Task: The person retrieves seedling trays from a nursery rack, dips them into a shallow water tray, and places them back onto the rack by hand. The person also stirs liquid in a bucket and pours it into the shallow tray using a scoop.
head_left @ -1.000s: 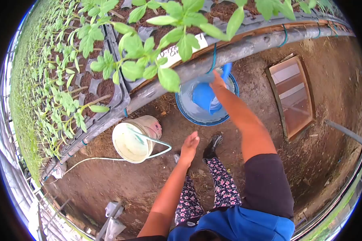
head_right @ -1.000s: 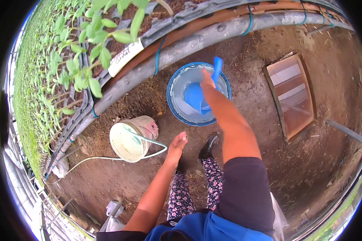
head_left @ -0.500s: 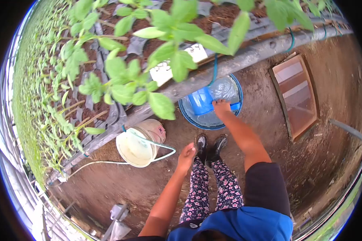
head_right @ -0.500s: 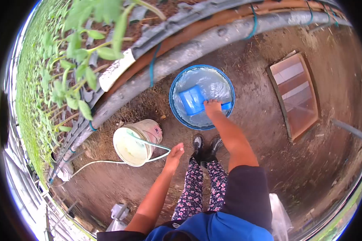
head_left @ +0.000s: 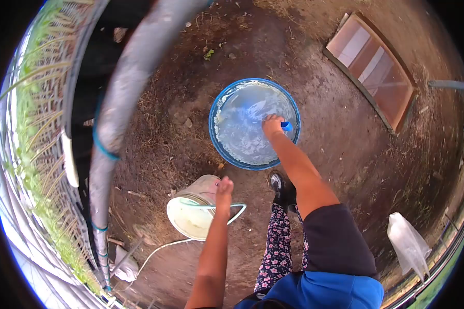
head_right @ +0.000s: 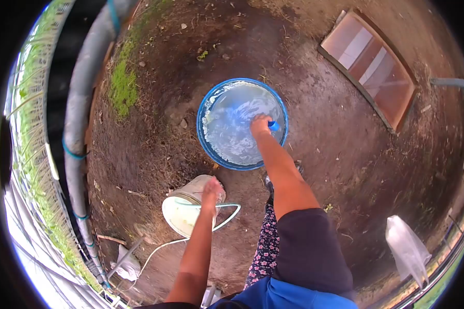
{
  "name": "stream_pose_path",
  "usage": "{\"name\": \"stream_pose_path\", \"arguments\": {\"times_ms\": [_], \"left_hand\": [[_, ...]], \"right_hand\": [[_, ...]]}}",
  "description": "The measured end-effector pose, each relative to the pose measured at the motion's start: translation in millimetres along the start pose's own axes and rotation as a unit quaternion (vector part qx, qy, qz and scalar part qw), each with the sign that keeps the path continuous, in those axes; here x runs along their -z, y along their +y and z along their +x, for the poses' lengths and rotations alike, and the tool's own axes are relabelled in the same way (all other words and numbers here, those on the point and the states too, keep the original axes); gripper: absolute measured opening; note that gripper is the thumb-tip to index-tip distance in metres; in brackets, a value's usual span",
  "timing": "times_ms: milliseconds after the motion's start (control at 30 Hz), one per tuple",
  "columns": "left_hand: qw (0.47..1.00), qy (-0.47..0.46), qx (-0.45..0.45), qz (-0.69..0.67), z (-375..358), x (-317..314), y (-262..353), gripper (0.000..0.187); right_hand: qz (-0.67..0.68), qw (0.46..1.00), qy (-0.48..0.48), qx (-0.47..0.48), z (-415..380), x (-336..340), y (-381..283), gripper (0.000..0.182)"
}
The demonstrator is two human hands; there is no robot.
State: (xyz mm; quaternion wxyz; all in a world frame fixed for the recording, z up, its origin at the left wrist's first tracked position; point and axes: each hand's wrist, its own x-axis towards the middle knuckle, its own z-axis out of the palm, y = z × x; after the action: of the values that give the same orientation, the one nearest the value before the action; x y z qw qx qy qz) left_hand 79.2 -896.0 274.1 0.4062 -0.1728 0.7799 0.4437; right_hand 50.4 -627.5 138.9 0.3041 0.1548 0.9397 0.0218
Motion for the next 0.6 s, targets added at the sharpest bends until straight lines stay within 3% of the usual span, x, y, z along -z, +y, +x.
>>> {"name": "stream_pose_path", "arguments": {"times_ms": [133,267,300,333,400,500,600], "left_hand": [[0.999,0.042,-0.008,-0.033,61.7,-9.1,38.8,0.065],[0.997,0.055,0.035,-0.034,87.2,-21.3,76.3,0.069],[0.997,0.051,0.045,-0.040,92.2,-21.7,77.5,0.069],[0.995,-0.017,0.069,-0.068,95.7,-20.0,79.9,0.059],[0.987,-0.057,0.096,-0.116,102.7,-24.3,72.1,0.054],[0.978,-0.059,0.111,-0.164,104.8,-37.0,50.8,0.044],[0.976,-0.053,0.113,-0.176,128.4,-35.0,24.2,0.045]], "right_hand": [[-0.101,0.991,-0.041,-0.072,3.2,-12.2,-7.1,0.024],[-0.107,0.986,-0.121,-0.031,-2.5,-23.5,-14.5,0.029],[-0.077,0.992,-0.096,0.022,-17.1,-5.4,-12.2,0.031],[-0.048,0.994,-0.071,0.073,-36.1,11.3,-7.4,0.034],[0.004,0.966,0.223,0.131,-79.5,23.7,0.1,0.033],[0.220,0.938,0.209,0.168,-125.2,42.0,16.7,0.025],[0.333,0.884,0.325,0.030,-163.1,44.1,46.5,0.034]]}}
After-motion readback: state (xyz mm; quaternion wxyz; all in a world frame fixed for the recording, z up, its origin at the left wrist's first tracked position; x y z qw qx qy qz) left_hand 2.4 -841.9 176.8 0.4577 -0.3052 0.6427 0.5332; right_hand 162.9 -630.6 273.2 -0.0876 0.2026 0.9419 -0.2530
